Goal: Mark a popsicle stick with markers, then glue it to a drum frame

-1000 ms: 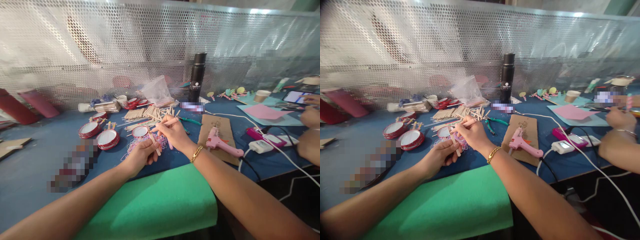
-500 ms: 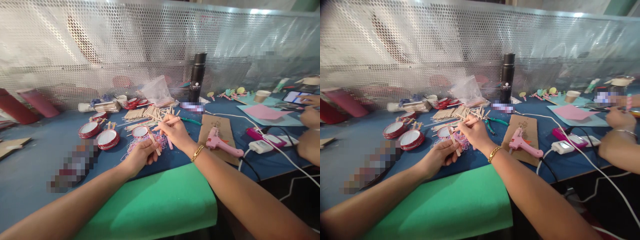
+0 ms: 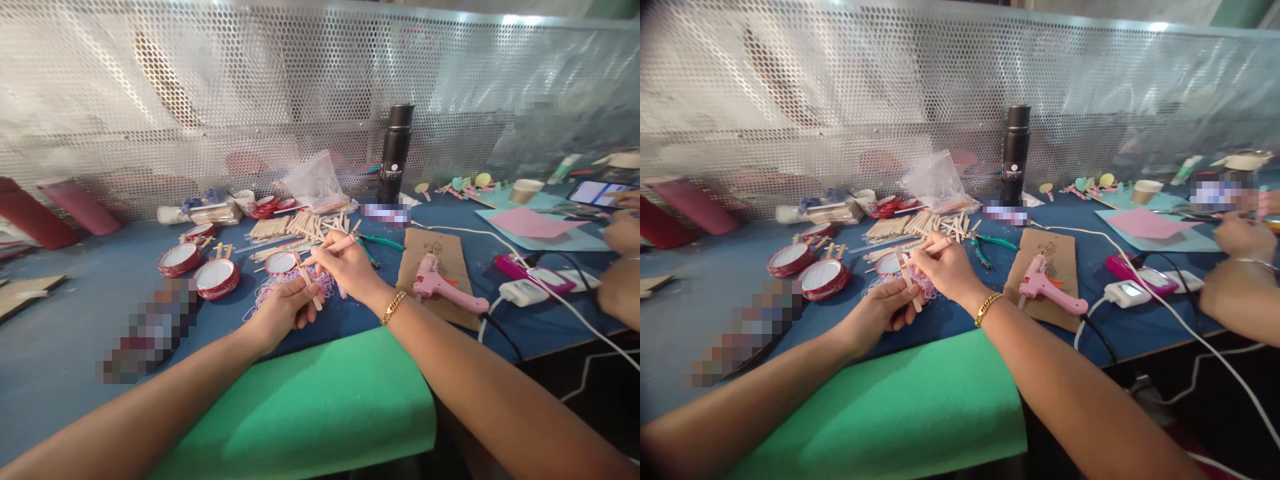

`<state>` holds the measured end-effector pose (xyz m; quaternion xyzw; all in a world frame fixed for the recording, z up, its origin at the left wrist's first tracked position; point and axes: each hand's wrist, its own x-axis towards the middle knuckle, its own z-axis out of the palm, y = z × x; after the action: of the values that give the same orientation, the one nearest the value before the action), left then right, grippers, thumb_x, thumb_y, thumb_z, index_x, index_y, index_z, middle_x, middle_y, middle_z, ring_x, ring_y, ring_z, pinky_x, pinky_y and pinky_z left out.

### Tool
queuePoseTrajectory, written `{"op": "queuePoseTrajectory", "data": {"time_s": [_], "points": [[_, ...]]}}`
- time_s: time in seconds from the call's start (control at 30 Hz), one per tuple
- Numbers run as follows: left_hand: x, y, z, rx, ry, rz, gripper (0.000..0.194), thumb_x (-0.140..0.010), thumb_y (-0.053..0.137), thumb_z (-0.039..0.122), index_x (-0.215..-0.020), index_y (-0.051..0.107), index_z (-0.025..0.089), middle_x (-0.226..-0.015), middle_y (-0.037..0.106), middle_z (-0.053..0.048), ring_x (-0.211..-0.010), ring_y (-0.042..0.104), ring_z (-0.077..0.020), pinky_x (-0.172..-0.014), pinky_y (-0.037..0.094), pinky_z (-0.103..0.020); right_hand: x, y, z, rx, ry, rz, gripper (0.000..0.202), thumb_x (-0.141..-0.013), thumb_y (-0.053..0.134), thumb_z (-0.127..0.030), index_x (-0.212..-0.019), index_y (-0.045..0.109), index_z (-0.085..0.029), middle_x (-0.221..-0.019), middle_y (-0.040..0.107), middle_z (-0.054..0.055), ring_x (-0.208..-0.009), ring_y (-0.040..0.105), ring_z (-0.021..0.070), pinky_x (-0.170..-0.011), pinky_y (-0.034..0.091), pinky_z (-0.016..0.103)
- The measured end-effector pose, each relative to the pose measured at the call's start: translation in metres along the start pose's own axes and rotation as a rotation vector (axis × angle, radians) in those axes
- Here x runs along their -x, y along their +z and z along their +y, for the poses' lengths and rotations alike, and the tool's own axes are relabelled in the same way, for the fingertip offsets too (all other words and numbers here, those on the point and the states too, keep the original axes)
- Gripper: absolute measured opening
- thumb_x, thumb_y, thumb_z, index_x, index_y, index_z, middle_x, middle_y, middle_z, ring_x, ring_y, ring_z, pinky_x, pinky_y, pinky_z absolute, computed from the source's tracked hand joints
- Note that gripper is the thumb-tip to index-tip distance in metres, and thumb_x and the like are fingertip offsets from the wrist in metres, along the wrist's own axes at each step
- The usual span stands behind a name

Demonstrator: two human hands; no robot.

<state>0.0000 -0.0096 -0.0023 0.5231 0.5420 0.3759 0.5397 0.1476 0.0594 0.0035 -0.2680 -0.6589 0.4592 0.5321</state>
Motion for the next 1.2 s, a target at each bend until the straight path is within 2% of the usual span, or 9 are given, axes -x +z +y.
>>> {"op": "queuePoseTrajectory", "data": {"time_s": [0.13, 0.3, 0.47, 0.6, 0.77, 0.93, 1.1, 1.2], "points": [[-0.0003, -0.0005, -0.0010, -0.002, -0.006, -0.006, 0.033, -0.083, 0.063, 0.047, -0.072, 0.060, 0.017, -0.048, 0.056, 0.005, -0.038, 0.039, -0.0054, -0.039, 0.022, -0.018, -0.0003, -0.0009, 0.0025, 0.035, -0.008, 0.041, 0.023, -0.086, 0.062, -0.035, -0.071, 0.052, -0.021, -0.060, 0.064, -0.002, -0.053, 0.056, 0.0107, -0.050, 0.040, 0.023], [0.0001, -0.0004, -0.0012, -0.007, 0.005, -0.002, 0.031, -0.083, 0.063, 0.045, -0.071, 0.060, 0.017, -0.048, 0.056, 0.005, -0.038, 0.039, -0.0054, -0.039, 0.022, -0.018, 0.0006, -0.0001, -0.0003, -0.003, -0.003, -0.005, 0.022, -0.085, 0.063, -0.033, -0.071, 0.052, -0.021, -0.058, 0.063, -0.003, -0.054, 0.059, 0.0118, -0.053, 0.043, 0.024], [-0.0001, -0.0003, -0.0005, -0.004, 0.004, -0.003, 0.030, -0.083, 0.062, 0.044, -0.072, 0.060, 0.017, -0.048, 0.056, 0.005, -0.038, 0.039, -0.0055, -0.039, 0.022, -0.018, 0.0002, -0.0004, -0.0015, -0.011, -0.019, 0.035, 0.021, -0.085, 0.063, -0.030, -0.070, 0.052, -0.021, -0.057, 0.062, -0.003, -0.054, 0.059, 0.0116, -0.054, 0.042, 0.024], [-0.0008, -0.0002, -0.0005, -0.009, 0.001, -0.002, 0.031, -0.083, 0.063, 0.046, -0.072, 0.060, 0.017, -0.048, 0.056, 0.005, -0.038, 0.039, -0.0055, -0.039, 0.021, -0.018, 0.0003, -0.0005, -0.0003, -0.005, 0.013, 0.000, 0.022, -0.085, 0.063, -0.033, -0.071, 0.052, -0.020, -0.058, 0.062, -0.003, -0.051, 0.056, 0.0109, -0.052, 0.041, 0.024], [0.0000, 0.0001, -0.0002, -0.006, -0.007, 0.008, 0.031, -0.082, 0.062, 0.046, -0.071, 0.060, 0.017, -0.048, 0.056, 0.005, -0.038, 0.039, -0.0054, -0.039, 0.021, -0.018, 0.0004, -0.0012, -0.0010, 0.018, -0.007, 0.031, 0.022, -0.084, 0.062, -0.031, -0.069, 0.051, -0.021, -0.056, 0.060, -0.004, -0.052, 0.056, 0.0114, -0.053, 0.041, 0.024], [-0.0002, -0.0006, 0.0002, -0.007, -0.003, -0.004, 0.031, -0.083, 0.063, 0.045, -0.071, 0.060, 0.017, -0.048, 0.056, 0.004, -0.038, 0.040, -0.0055, -0.039, 0.021, -0.018, 0.0016, -0.0005, -0.0020, 0.000, 0.027, -0.018, 0.021, -0.084, 0.063, -0.033, -0.071, 0.052, -0.021, -0.059, 0.063, -0.003, -0.054, 0.059, 0.0119, -0.052, 0.043, 0.023], [-0.0006, -0.0012, -0.0010, 0.002, -0.005, 0.001, 0.029, -0.084, 0.062, 0.043, -0.072, 0.060, 0.017, -0.048, 0.056, 0.004, -0.038, 0.039, -0.0055, -0.039, 0.021, -0.018, -0.0002, -0.0022, 0.0026, 0.055, -0.025, 0.037, 0.020, -0.085, 0.062, -0.030, -0.070, 0.052, -0.021, -0.058, 0.062, -0.003, -0.053, 0.058, 0.0114, -0.054, 0.043, 0.023], [-0.0006, -0.0014, -0.0015, -0.001, -0.007, -0.004, 0.029, -0.084, 0.062, 0.043, -0.072, 0.061, 0.017, -0.048, 0.056, 0.004, -0.038, 0.039, -0.0059, -0.039, 0.021, -0.019, 0.0003, -0.0010, 0.0016, 0.008, -0.008, 0.010, 0.021, -0.085, 0.063, -0.031, -0.071, 0.052, -0.020, -0.058, 0.062, -0.003, -0.055, 0.060, 0.0120, -0.054, 0.043, 0.024]]}}
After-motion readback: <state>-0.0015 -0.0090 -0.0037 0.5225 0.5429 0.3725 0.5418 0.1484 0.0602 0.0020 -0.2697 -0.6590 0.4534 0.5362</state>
